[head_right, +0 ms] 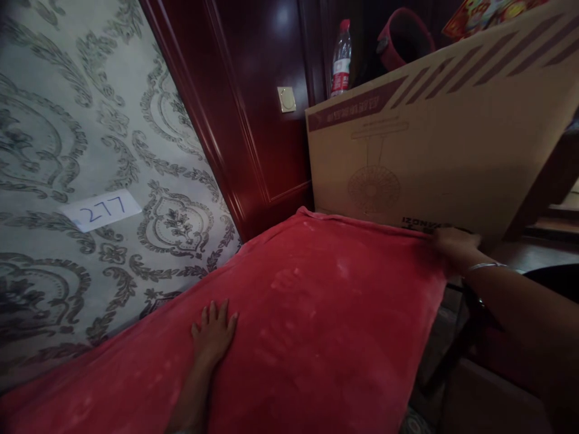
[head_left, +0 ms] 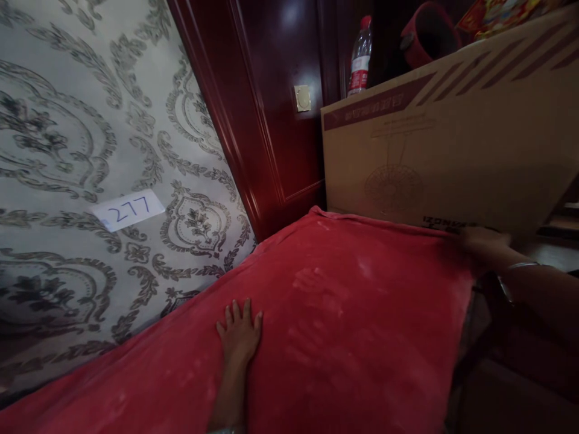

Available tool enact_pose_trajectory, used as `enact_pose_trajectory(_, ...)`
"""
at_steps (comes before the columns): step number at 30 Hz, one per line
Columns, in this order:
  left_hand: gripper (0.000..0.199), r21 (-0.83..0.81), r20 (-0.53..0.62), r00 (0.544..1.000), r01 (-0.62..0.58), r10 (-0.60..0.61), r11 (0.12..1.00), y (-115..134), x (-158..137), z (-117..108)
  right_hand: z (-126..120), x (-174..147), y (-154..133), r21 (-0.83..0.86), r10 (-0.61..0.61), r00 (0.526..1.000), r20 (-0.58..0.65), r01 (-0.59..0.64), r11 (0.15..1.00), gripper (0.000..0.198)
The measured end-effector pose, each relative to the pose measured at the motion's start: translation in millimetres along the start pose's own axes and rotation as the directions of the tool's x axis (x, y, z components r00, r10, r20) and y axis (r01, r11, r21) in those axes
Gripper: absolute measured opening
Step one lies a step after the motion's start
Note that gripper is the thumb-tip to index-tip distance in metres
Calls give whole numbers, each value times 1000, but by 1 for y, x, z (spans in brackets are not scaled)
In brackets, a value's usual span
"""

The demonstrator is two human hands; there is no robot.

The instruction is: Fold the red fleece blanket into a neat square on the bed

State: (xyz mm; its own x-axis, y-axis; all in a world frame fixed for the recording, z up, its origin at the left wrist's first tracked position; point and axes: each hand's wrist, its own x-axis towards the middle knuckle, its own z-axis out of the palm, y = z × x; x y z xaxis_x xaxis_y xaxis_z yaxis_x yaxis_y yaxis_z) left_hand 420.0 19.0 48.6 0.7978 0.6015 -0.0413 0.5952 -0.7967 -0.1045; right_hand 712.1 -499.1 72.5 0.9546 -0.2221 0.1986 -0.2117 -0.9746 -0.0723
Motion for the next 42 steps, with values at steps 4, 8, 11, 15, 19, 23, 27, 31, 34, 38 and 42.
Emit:
enact_pose_trajectory(4,63,-4,2,1000,-7,7,1000,0,0,-1,-13,-7,-3,4,109,989,103,-110,994,37)
enact_pose_trajectory(8,63,1,6,1000,2,-2,1000,1,-1,-2,-25,-19,-2,28,141,983,118,-145,989,42)
enact_pose_trajectory(11,63,-2,1,1000,0,0,1000,2,-2,-1,-25,-34,-18,64,84,993,81,-89,994,46)
enact_pose_trajectory(15,63,6,-6,1000,3,-3,1000,2,-2,0,-6,-62,-87,161,-258,966,5,253,954,51)
enact_pose_trajectory(19,63,14,3,1000,5,-5,1000,1,-5,-1,26,-90,-177,227,-631,773,-69,628,745,60)
enact_pose_trajectory(23,64,2,8,1000,1,-1,1000,2,-6,-1,59,-103,-216,258,-754,656,-10,731,632,64)
enact_pose_trajectory(27,64,-26,8,1000,3,-3,1000,1,-6,0,78,-98,-214,281,-740,672,-9,712,644,67)
enact_pose_trajectory(31,63,-58,-1,1000,-4,4,998,-1,-7,3,82,-96,-213,267,-735,677,-30,714,647,66)
enact_pose_trajectory(34,63,-74,-11,1000,-6,5,997,-1,-9,3,81,-98,-214,258,-736,677,-18,714,651,65)
enact_pose_trajectory(38,64,-100,-29,1000,-7,4,995,2,-17,-3,72,-97,-208,268,-744,667,41,710,651,64)
enact_pose_trajectory(42,70,-167,63,997,-39,50,985,-7,-35,-12,53,-108,-215,343,-675,722,148,603,720,60)
